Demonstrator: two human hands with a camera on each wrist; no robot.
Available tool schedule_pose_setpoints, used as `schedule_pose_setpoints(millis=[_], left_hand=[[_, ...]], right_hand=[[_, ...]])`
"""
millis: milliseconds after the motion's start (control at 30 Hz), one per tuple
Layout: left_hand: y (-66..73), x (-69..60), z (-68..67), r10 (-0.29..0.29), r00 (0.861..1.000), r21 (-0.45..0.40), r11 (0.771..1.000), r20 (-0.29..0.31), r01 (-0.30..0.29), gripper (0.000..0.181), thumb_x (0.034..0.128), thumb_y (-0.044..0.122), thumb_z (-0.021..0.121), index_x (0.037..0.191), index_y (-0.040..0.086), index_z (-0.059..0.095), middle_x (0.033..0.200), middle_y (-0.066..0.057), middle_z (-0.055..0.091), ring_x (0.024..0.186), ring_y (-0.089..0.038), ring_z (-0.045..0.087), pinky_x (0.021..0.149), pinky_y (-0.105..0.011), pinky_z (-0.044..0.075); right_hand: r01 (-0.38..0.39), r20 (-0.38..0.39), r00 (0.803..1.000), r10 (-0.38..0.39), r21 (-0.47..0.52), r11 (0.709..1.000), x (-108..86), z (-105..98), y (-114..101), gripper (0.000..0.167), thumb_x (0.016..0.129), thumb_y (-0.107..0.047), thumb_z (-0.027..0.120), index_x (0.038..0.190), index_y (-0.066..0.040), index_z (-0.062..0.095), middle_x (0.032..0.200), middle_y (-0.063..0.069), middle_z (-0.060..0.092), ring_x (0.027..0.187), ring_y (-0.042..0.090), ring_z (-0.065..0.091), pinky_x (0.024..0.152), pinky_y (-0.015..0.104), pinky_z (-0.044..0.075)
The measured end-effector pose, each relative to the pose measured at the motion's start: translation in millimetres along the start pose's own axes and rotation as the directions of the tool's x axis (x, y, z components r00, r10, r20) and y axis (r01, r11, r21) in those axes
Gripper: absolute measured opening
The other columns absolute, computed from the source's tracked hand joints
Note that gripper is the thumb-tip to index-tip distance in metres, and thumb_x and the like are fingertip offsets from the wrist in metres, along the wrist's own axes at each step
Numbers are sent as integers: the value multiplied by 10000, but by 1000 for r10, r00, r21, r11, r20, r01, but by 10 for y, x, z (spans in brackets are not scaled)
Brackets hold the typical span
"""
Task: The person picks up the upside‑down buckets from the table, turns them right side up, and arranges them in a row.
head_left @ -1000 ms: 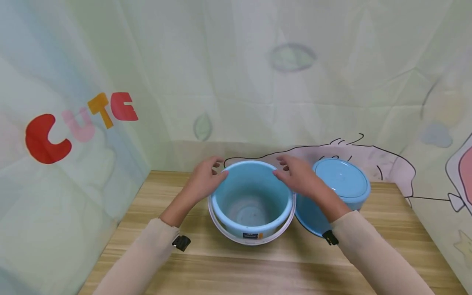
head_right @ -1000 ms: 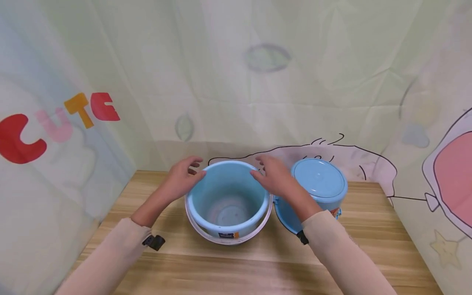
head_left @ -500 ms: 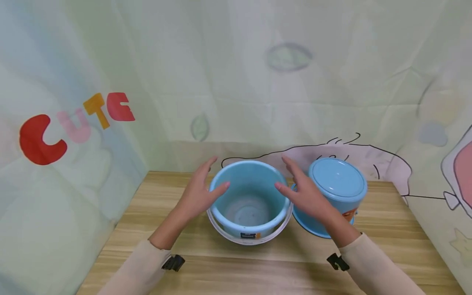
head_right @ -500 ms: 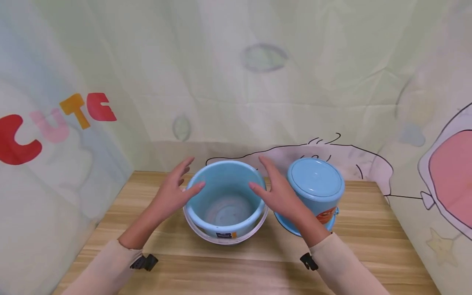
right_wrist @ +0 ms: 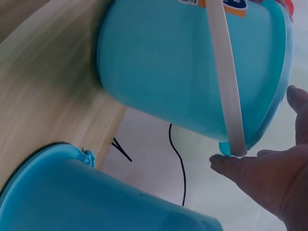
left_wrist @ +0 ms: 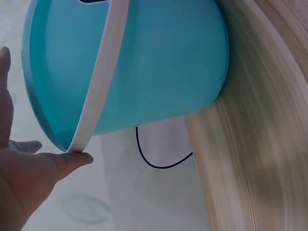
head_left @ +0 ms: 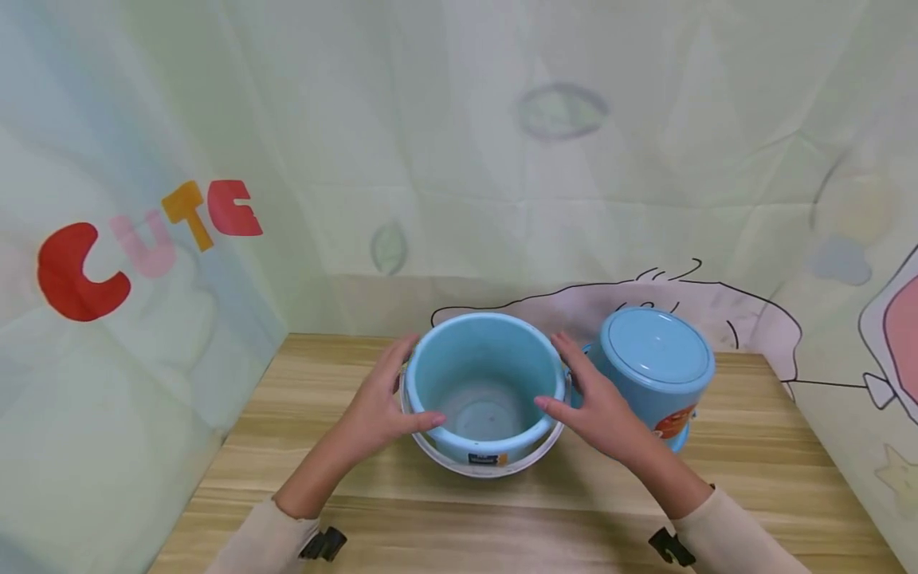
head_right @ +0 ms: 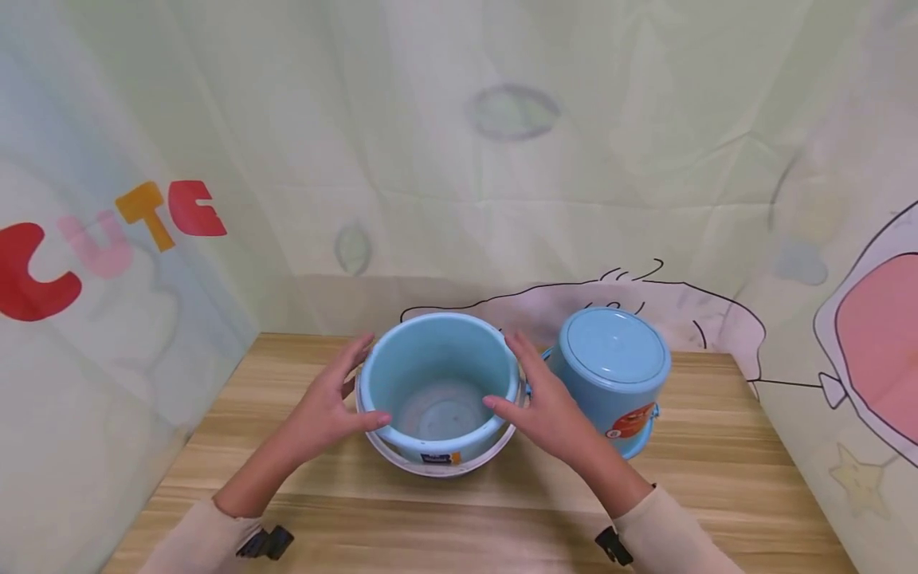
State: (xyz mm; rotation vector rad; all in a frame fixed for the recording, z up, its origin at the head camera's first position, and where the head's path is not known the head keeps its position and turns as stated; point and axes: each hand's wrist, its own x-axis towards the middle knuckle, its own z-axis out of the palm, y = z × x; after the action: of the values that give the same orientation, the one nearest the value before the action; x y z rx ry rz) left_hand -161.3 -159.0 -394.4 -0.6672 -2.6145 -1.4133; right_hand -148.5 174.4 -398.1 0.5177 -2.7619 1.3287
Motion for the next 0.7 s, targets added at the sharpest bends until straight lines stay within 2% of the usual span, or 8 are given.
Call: schedule_pose_setpoints(millis=[167,333,700], left_hand=[[-44,-15,52,2,1000,59,998,13,-3,1114,720,288,959,1591,19,319,1572,-215,396,1381,-425,470,1068,-619,474],[-57,-20,72,-15,1000,91,996,26,13,1089,734,302,951,1578,-17,342,1613,-241,350,1435,-465,414,1091,-637,447],[-70,48,97,-61,998,86,995,20,59,1100,759,338,932,1598,-7,310,1649,-204,334,1491,-434,367,1133,-612,415]], right_hand=[[-9,2,1000,9,-26,1000,-26,51,-12,845,978,-337,721,1641,-102,252,1712,178,195,1536,452,282,1091,611,437],[-22,-5,1000,22,-40,999,-25,84,-1,803,996,-310,696,1629,-61,269,1702,188,224,1518,444,326,1088,597,449],[10,-37,999,-13,-69,998,66,92,53,782,992,-220,699,1614,-6,276,1675,228,270,1493,444,367,1077,574,456]])
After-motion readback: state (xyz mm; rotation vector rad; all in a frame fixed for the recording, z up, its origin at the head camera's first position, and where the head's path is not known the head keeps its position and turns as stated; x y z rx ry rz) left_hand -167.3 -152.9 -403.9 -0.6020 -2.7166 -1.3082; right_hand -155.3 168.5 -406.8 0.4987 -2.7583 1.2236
